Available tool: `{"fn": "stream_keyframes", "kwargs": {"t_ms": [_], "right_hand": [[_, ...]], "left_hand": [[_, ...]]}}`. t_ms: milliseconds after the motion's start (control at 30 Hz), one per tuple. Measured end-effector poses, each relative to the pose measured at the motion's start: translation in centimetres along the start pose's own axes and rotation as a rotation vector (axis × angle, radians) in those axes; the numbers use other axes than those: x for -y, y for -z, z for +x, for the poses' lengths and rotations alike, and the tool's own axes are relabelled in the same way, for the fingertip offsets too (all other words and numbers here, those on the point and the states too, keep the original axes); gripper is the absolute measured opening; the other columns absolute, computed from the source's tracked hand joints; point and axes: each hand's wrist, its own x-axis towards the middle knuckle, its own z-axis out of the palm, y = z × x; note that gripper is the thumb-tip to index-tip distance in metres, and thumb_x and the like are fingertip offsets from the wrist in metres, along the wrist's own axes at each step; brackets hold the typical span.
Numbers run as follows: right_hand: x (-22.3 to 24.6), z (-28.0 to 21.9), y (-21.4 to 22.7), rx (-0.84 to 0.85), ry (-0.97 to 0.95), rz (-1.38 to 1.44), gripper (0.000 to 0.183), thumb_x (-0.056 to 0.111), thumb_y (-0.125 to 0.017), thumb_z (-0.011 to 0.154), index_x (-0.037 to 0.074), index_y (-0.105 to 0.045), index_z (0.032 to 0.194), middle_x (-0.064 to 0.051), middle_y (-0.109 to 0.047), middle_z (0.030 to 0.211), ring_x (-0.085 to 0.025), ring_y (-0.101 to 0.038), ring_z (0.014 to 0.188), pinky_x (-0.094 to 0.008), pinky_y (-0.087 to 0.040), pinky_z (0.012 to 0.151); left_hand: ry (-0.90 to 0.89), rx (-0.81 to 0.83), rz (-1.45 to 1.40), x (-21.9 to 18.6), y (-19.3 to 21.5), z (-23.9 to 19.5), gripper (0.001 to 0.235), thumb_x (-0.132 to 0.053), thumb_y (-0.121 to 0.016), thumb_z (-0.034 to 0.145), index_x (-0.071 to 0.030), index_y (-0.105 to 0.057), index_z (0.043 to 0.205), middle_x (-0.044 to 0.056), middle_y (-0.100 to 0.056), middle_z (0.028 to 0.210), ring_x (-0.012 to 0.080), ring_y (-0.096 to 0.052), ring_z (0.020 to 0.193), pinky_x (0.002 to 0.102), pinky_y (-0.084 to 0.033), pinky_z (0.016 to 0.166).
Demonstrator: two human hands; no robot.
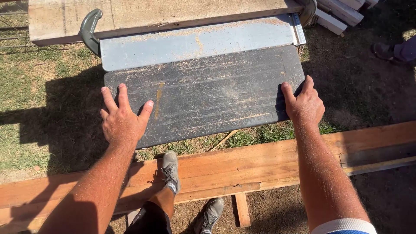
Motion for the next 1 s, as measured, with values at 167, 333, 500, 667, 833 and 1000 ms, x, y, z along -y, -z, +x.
{"fn": "stream_keyframes", "kwargs": {"t_ms": [167,333,500,667,833,1000], "right_hand": [[-0.03,-0.05,0.07,0.004,0.005,0.001,0.090,0.083,-0.051,0.112,0.014,-0.044,0.170,-0.032,-0.072,0.134,-0.059,-0.072,0.123,-0.066,-0.052,0.107],[-0.29,0.06,-0.17,-0.004,0.017,0.002,0.089,0.082,-0.052,0.113,0.014,-0.044,0.170,-0.033,-0.072,0.133,-0.059,-0.072,0.123,-0.067,-0.053,0.106],[-0.17,0.03,-0.13,-0.010,0.018,0.012,0.089,0.082,-0.052,0.113,0.014,-0.045,0.170,-0.033,-0.072,0.132,-0.059,-0.072,0.122,-0.066,-0.053,0.106],[-0.23,0.04,-0.18,-0.007,0.017,0.007,0.089,0.083,-0.051,0.113,0.015,-0.044,0.170,-0.032,-0.072,0.132,-0.058,-0.072,0.122,-0.066,-0.053,0.107],[-0.33,0.12,-0.26,-0.014,0.021,0.004,0.089,0.083,-0.052,0.113,0.014,-0.045,0.170,-0.033,-0.072,0.131,-0.059,-0.072,0.122,-0.067,-0.053,0.105],[-0.45,0.29,-0.48,-0.013,0.017,0.004,0.089,0.083,-0.051,0.113,0.015,-0.045,0.170,-0.032,-0.072,0.132,-0.058,-0.073,0.122,-0.066,-0.053,0.106]], "left_hand": [[0.010,0.011,-0.010,-0.04,0.15,-0.08,0.102,-0.085,-0.054,0.102,-0.027,-0.032,0.182,0.020,-0.017,0.184,0.0546,-0.055,0.143,0.063,-0.060,0.102],[0.006,0.001,0.000,-0.04,0.00,-0.07,0.102,-0.085,-0.055,0.102,-0.025,-0.033,0.182,0.021,-0.018,0.184,0.0549,-0.056,0.142,0.063,-0.060,0.102],[-0.007,-0.014,-0.006,0.10,-0.12,-0.11,0.101,-0.084,-0.056,0.103,-0.025,-0.033,0.182,0.022,-0.019,0.184,0.0555,-0.056,0.141,0.064,-0.060,0.100],[-0.011,-0.027,0.005,0.21,-0.31,-0.08,0.102,-0.084,-0.056,0.103,-0.024,-0.034,0.182,0.022,-0.020,0.183,0.0556,-0.057,0.140,0.064,-0.061,0.099],[-0.016,-0.038,0.000,0.19,-0.44,-0.11,0.102,-0.084,-0.056,0.103,-0.023,-0.034,0.181,0.023,-0.020,0.183,0.0564,-0.057,0.139,0.065,-0.061,0.099],[-0.006,-0.013,-0.004,0.15,-0.28,-0.06,0.102,-0.085,-0.056,0.103,-0.024,-0.033,0.182,0.022,-0.018,0.184,0.0562,-0.055,0.142,0.065,-0.060,0.101]]}}
